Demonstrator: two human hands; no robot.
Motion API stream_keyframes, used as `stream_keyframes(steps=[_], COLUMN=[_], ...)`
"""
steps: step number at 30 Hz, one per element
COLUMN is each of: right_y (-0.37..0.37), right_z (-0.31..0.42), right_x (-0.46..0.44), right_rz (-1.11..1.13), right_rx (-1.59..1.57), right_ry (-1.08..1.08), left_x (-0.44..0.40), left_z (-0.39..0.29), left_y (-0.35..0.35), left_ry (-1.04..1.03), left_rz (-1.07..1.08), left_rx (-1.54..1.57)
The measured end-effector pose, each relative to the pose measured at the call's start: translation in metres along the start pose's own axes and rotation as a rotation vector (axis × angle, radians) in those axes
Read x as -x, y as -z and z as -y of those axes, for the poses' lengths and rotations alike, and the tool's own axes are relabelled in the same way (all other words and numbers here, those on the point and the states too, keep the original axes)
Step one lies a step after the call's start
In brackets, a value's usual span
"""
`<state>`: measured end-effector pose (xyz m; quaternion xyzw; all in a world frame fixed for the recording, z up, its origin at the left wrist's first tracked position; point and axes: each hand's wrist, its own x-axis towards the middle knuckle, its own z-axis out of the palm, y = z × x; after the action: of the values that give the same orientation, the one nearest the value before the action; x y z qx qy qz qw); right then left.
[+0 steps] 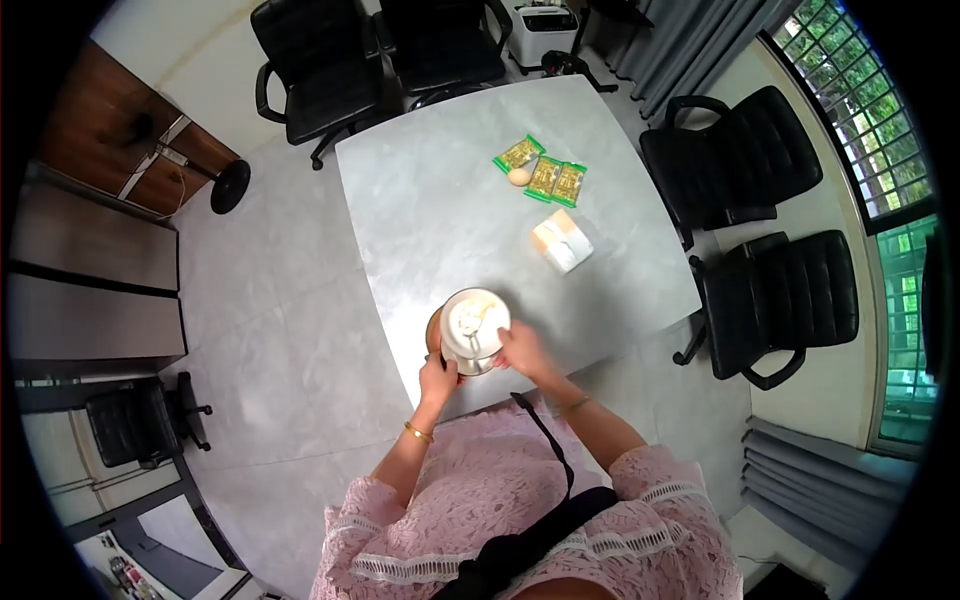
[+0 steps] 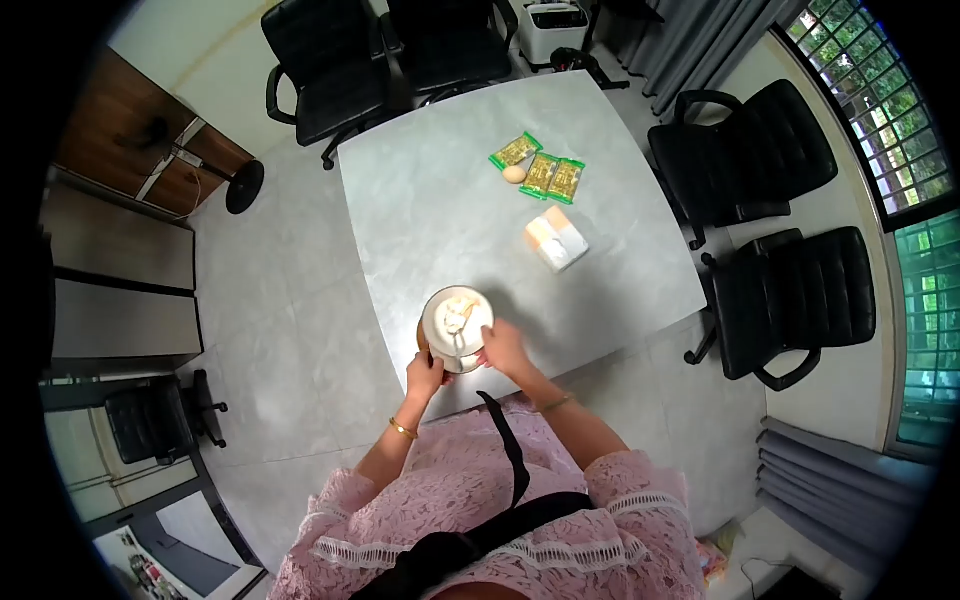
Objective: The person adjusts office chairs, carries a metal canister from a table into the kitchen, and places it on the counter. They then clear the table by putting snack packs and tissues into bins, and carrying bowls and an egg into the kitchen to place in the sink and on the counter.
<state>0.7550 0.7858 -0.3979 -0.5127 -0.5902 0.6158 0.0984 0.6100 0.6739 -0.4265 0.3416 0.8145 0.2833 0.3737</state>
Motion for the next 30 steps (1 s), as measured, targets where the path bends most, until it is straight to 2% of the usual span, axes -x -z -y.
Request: stream_keyframes(steps=[1, 3, 6, 10, 12, 15, 20, 22, 24, 26, 28, 30], right_y=[0.000, -0.005, -0.007, -0.007, -0.006, -0.003, 0.008, 0.013, 0.022, 0.037, 0.062, 0.088], right_z=[0.003, 0.008, 0.004, 0.004, -0.001, -0.014, -0.006, -0.011, -0.016, -0.025, -0.029, -0.031], right_x=[-0.001, -0.001, -0.006, -0.004, -0.007, -0.013, -0.006, -0.004, 0.001, 0.012, 0.023, 0.037], right_rz=[0.006, 0.162, 0.183, 0.161, 0.166, 0.171, 0.166, 0.225, 0.180, 0.035, 0.015, 0.010], right_rx=[-0.002, -0.122, -0.035, 0.029, 0.051, 0.064, 0.087, 0.030, -0.024, -0.179, -0.185, -0.197], right_ry=[0.004, -0.135, -0.153, -0.167, -0.171, -0.147, -0.178, -0.179, -0.133, 0.028, 0.053, 0.074], left_x=[0.011, 0.021, 0.016, 0.020, 0.024, 0.039, 0.060, 0.078, 0.088, 0.098, 0.097, 0.085], left_z=[-0.016, -0.019, 0.000, 0.008, 0.010, -0.010, 0.018, 0.005, 0.014, -0.017, -0.035, -0.055], left_y=[0.000, -0.003, -0.024, -0.033, -0.037, -0.026, -0.033, -0.031, -0.042, -0.049, -0.064, -0.078], left_ry=[0.091, 0.225, 0.194, 0.182, 0.237, 0.275, 0.282, 0.296, 0.159, 0.240, 0.313, 0.240], left_rz=[-0.023, -0.035, -0.184, -0.201, -0.216, -0.147, -0.062, 0.013, 0.119, 0.225, 0.260, 0.308], left_rx=[0.074, 0.196, 0.154, 0.215, 0.369, 0.546, 0.744, 0.696, 0.389, 0.574, 0.624, 0.608])
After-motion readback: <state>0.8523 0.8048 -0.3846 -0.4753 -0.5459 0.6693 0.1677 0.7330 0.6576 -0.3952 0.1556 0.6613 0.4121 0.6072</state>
